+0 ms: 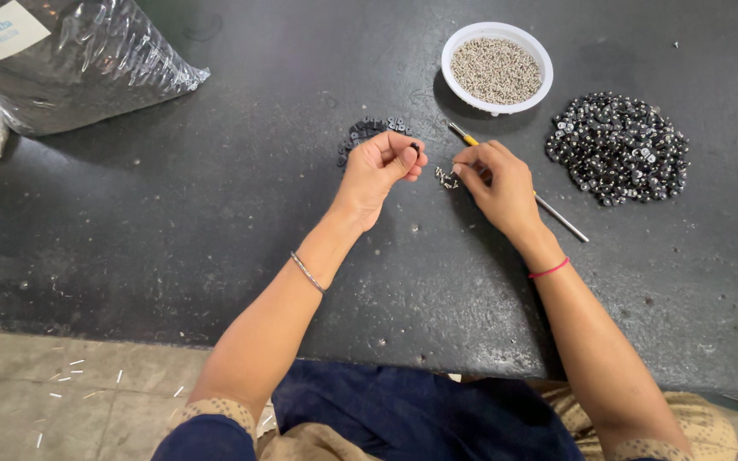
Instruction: The person assembles small black and silver components on a dark work surface. They use a yellow-handled tool to press or adjust parts, then place the assembled units into a growing pile. The process is repeated continuously with components drawn from nearby piles and a white bowl.
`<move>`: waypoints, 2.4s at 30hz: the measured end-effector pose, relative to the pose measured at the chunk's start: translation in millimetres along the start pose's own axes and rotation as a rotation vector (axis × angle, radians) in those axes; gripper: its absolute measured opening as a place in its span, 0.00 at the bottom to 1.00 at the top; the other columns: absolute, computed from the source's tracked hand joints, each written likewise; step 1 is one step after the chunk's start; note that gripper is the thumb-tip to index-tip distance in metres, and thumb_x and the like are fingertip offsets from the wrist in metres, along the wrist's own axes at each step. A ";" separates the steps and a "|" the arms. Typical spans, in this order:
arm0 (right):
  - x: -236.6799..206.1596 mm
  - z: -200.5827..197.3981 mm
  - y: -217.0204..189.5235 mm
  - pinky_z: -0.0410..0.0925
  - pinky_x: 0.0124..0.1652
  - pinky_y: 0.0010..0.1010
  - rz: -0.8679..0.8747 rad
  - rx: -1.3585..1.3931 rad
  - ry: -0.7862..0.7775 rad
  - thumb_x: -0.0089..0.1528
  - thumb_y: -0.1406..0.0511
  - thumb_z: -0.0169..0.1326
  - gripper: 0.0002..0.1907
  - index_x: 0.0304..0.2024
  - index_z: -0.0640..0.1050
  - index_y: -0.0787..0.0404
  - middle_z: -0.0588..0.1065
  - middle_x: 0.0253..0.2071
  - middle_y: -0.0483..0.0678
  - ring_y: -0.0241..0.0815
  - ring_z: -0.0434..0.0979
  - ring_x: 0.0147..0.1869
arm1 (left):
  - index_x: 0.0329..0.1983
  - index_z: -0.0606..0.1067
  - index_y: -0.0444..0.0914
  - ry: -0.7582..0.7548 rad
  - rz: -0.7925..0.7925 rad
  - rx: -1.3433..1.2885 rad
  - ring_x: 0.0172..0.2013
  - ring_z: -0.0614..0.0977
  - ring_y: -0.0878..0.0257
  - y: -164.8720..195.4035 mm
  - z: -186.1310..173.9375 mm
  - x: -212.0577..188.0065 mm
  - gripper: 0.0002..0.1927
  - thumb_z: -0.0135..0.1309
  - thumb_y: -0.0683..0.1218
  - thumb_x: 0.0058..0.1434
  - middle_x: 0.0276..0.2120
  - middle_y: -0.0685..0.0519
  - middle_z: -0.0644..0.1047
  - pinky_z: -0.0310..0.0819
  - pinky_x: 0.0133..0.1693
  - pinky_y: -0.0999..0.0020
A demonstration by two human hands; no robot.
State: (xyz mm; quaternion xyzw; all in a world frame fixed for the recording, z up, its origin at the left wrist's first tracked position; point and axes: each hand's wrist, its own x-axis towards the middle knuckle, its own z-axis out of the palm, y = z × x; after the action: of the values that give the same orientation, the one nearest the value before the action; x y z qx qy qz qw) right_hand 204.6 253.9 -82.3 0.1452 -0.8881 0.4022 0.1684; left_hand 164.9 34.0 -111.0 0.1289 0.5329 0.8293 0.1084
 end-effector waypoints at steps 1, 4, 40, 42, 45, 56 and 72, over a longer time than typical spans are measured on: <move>-1.0 5.2 -0.2 0.71 0.37 0.29 0.010 -0.001 -0.005 0.63 0.68 0.62 0.06 0.41 0.80 0.63 0.75 0.37 0.47 0.39 0.77 0.35 | 0.44 0.79 0.34 0.002 0.009 0.000 0.36 0.80 0.69 -0.2 -4.6 -1.6 0.08 0.59 0.44 0.67 0.36 0.53 0.81 0.78 0.43 0.72; -3.6 17.1 -1.3 0.71 0.37 0.29 0.032 -0.002 -0.012 0.64 0.68 0.62 0.06 0.41 0.80 0.63 0.75 0.36 0.47 0.38 0.77 0.35 | 0.44 0.78 0.34 0.007 0.018 0.000 0.36 0.80 0.69 -1.1 -16.6 -5.9 0.08 0.59 0.43 0.67 0.36 0.53 0.81 0.78 0.42 0.72; 1.4 10.2 -16.7 0.73 0.42 0.24 0.012 0.241 0.053 0.64 0.71 0.62 0.05 0.41 0.79 0.66 0.79 0.37 0.44 0.30 0.78 0.39 | 0.42 0.79 0.34 0.003 -0.101 0.063 0.37 0.83 0.68 -19.2 4.8 6.7 0.09 0.63 0.42 0.61 0.36 0.52 0.83 0.80 0.42 0.73; 1.4 10.2 -15.9 0.74 0.45 0.23 0.044 0.304 0.041 0.65 0.70 0.61 0.06 0.42 0.79 0.67 0.79 0.38 0.43 0.29 0.80 0.41 | 0.42 0.79 0.34 -0.014 -0.094 0.075 0.37 0.83 0.68 -19.2 3.3 7.8 0.08 0.63 0.42 0.62 0.36 0.52 0.83 0.80 0.42 0.73; 1.8 8.4 -13.5 0.73 0.46 0.22 0.141 0.474 -0.047 0.65 0.70 0.59 0.12 0.51 0.79 0.67 0.80 0.44 0.42 0.29 0.80 0.45 | 0.42 0.79 0.33 -0.043 -0.085 0.077 0.37 0.83 0.68 -17.9 0.9 8.8 0.08 0.63 0.42 0.62 0.36 0.52 0.83 0.79 0.42 0.72; -1.1 16.0 -11.3 0.74 0.45 0.23 0.171 0.599 -0.139 0.66 0.70 0.59 0.08 0.47 0.81 0.68 0.82 0.40 0.46 0.31 0.81 0.43 | 0.40 0.79 0.33 -0.072 -0.106 0.080 0.37 0.82 0.67 -8.3 -7.9 -4.9 0.08 0.64 0.41 0.61 0.36 0.51 0.82 0.79 0.41 0.71; -15.5 -5.7 26.9 0.73 0.45 0.26 0.386 1.089 -0.243 0.68 0.67 0.56 0.11 0.50 0.79 0.67 0.80 0.42 0.46 0.34 0.79 0.42 | 0.51 0.81 0.36 -0.114 0.163 0.366 0.39 0.83 0.68 0.2 40.4 -12.4 0.14 0.63 0.38 0.61 0.38 0.53 0.81 0.79 0.45 0.74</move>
State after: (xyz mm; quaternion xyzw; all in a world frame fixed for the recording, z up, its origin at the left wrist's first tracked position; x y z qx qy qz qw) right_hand 209.0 277.2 -103.0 0.0916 -0.5771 0.8041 -0.1096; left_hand 189.9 64.5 -95.9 0.2357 0.6555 0.7161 0.0455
